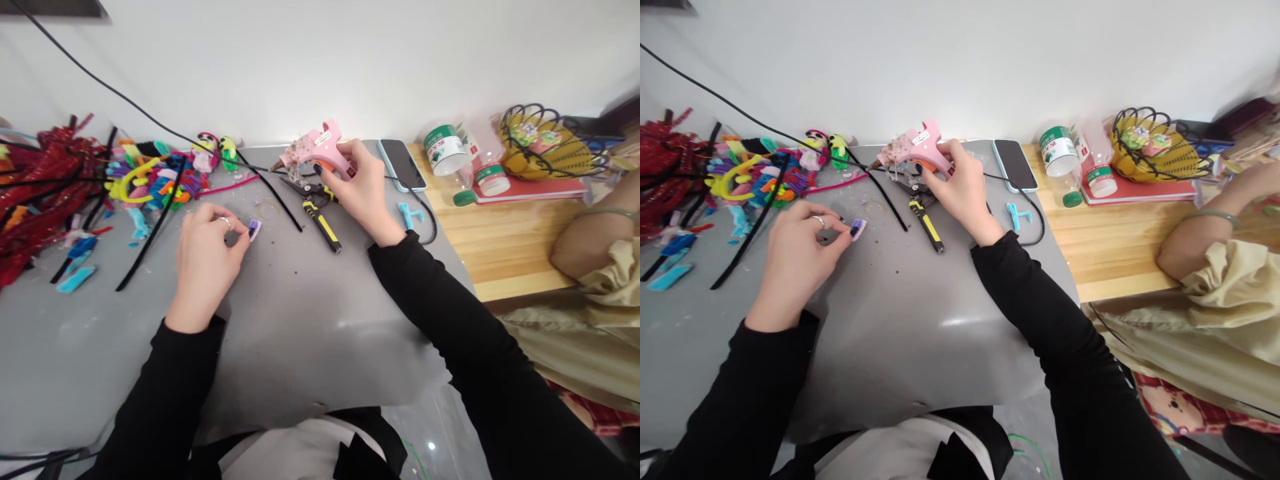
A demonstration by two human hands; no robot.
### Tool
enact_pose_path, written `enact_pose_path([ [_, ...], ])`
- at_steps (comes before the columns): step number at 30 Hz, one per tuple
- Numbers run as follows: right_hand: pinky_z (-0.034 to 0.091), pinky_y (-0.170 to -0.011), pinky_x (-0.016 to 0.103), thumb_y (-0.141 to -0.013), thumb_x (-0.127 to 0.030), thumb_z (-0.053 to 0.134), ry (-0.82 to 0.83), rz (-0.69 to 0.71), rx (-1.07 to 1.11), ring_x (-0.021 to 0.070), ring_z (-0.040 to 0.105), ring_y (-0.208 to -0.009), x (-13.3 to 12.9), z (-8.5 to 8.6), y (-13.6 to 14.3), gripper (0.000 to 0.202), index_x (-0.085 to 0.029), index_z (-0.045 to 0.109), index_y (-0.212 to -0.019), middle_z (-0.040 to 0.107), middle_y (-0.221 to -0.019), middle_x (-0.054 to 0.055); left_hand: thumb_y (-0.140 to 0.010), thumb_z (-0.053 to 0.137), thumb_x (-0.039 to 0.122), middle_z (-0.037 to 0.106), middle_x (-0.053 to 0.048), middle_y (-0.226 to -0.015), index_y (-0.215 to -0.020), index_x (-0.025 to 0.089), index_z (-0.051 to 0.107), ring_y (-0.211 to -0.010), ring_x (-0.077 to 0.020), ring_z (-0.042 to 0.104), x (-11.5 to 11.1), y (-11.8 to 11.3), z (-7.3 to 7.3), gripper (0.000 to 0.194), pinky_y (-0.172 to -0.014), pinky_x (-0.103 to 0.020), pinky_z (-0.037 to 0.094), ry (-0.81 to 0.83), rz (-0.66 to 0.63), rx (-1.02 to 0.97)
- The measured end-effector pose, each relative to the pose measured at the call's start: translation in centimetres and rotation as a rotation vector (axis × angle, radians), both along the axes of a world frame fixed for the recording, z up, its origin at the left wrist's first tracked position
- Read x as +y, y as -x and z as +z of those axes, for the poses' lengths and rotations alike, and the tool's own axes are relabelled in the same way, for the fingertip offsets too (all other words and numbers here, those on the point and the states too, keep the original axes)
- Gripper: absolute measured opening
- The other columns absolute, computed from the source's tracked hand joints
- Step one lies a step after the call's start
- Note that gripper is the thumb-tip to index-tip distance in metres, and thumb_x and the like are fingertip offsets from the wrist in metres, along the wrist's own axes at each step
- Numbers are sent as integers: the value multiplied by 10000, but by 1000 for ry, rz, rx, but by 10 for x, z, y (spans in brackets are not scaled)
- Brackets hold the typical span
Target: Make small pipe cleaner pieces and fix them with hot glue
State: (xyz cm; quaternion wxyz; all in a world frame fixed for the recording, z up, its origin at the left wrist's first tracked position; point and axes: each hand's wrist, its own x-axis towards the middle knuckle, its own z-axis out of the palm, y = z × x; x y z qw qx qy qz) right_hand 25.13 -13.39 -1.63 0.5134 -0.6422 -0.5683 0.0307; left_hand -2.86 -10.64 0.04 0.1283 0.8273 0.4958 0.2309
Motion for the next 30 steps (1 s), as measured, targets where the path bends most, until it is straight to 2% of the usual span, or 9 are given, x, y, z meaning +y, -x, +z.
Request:
enact_pose_path([
  [4,608,-884,406,-912,-405,706,-1,-14,-10,219,672,-940,1,-1,-2,248,-241,625,-1079,728,-1048,62,-850,643,349,706,-62,-994,-818,241,712,-903,-274,660,14,17,2,132,-736,-425,543,92,-21,-84],
  [9,610,-856,402,-905,-407,711,14,-44,-23,209,662,-902,1,-2,-2,250,-248,636,-1082,723,-1035,51,-834,641,421,759,-36,-955,-788,282,750,-866,-271,686,19,33,5,182,-730,-420,547,124,-88,-120],
  [14,594,-792,380,-875,-395,723,-5,-42,-7,199,638,-830,1,0,-1,227,-249,629,-1021,702,-943,31,-868,606,367,768,-58,-946,-905,262,767,-740,-232,675,14,22,7,195,-725,-390,552,72,-14,-133],
  [17,563,-759,353,-853,-371,721,-7,-48,6,185,612,-793,0,3,1,211,-243,618,-985,688,-899,13,-912,569,357,780,-79,-990,-1008,215,764,-755,-227,682,12,16,5,259,-770,-379,556,80,36,-152],
  [20,522,-724,331,-829,-351,717,-5,-53,23,164,577,-736,-2,8,3,205,-234,611,-960,690,-883,3,-974,542,375,762,-94,-1035,-1081,206,743,-856,-254,691,6,13,0,284,-810,-381,546,38,1,-122],
  [24,483,-678,320,-802,-371,714,5,-43,56,162,558,-713,-5,13,6,228,-222,621,-948,700,-884,19,-918,694,315,695,-124,-1094,-1095,177,703,-1010,-321,642,-8,3,-11,224,-898,-438,531,-86,-47,-12],
  [27,488,-688,332,-774,-403,715,26,-62,64,169,556,-704,-6,15,7,255,-224,627,-933,698,-852,19,-929,647,184,696,-101,-1045,-1026,199,689,-973,-294,647,-13,-3,-14,107,-870,-417,529,-83,-69,-30],
  [30,493,-667,337,-744,-425,727,51,-87,77,174,551,-679,-7,17,7,291,-225,645,-938,707,-837,27,-952,602,150,710,-85,-1009,-1019,202,691,-927,-259,676,-11,-2,-12,123,-838,-386,542,-48,-82,-145],
])
